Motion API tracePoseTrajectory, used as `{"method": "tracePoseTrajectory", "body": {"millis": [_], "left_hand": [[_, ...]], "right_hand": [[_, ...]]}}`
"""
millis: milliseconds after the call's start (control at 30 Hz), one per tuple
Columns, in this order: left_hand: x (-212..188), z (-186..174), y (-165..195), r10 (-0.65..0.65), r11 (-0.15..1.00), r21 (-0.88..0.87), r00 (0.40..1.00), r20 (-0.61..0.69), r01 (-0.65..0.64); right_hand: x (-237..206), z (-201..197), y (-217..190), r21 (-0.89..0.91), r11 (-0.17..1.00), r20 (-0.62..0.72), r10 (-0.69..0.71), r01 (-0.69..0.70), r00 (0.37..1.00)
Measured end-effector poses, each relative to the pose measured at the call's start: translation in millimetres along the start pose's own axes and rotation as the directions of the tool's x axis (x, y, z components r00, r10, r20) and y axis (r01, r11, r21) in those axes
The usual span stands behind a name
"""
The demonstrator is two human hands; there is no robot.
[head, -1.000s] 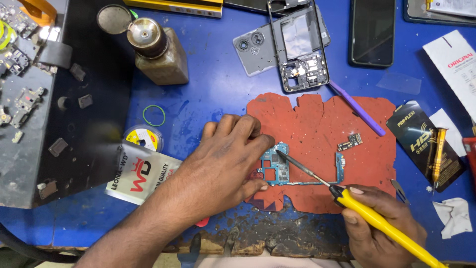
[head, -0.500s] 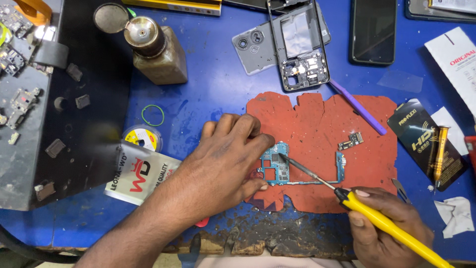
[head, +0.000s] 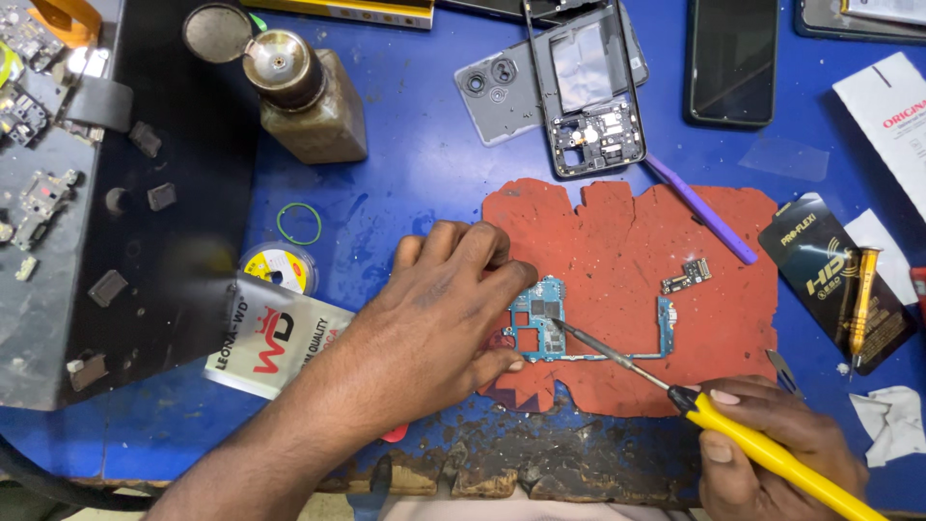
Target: The person uses a soldering iron on a small circuit board placed on a red mat. They then pick up a black smartphone, inspect its screen and edges, and wipe the screen with a cloth.
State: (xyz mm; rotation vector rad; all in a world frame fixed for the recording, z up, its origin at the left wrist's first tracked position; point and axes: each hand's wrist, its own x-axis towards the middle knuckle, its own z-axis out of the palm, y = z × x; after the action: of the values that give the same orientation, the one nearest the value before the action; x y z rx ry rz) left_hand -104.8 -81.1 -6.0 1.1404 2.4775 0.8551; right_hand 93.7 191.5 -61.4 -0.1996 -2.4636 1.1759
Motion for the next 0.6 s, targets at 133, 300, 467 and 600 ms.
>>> {"method": "tracePoseTrajectory", "body": {"millis": [133,300,467,600], "left_hand": [[0.1,0.4,0.4,0.006,1.0,0.011,1.0,-0.008,-0.006],[-0.6,-0.1,0.5,0.0,1.0,-0.005,1.0,0.003,0.0],[-0.2,-0.6,0.4,-0.005,1.0,-0.002,1.0,0.011,0.005],[0.4,-0.3,0.3,0.006,1.0,0.006,1.0,0.005,-0.006]], "right_hand": [[-0.4,-0.2,-1.4,-0.015,0.999,-0.013,0.037,-0.037,0.999],[1.7,2.1,-2.9,-0.012,1.0,-0.041,0.003,-0.004,0.999],[1.3,-0.3,-3.6,0.023,0.998,-0.026,0.051,-0.051,0.998],[-1.6,-0.6,-3.2,0.07,0.996,-0.012,0.051,-0.05,0.999]]}}
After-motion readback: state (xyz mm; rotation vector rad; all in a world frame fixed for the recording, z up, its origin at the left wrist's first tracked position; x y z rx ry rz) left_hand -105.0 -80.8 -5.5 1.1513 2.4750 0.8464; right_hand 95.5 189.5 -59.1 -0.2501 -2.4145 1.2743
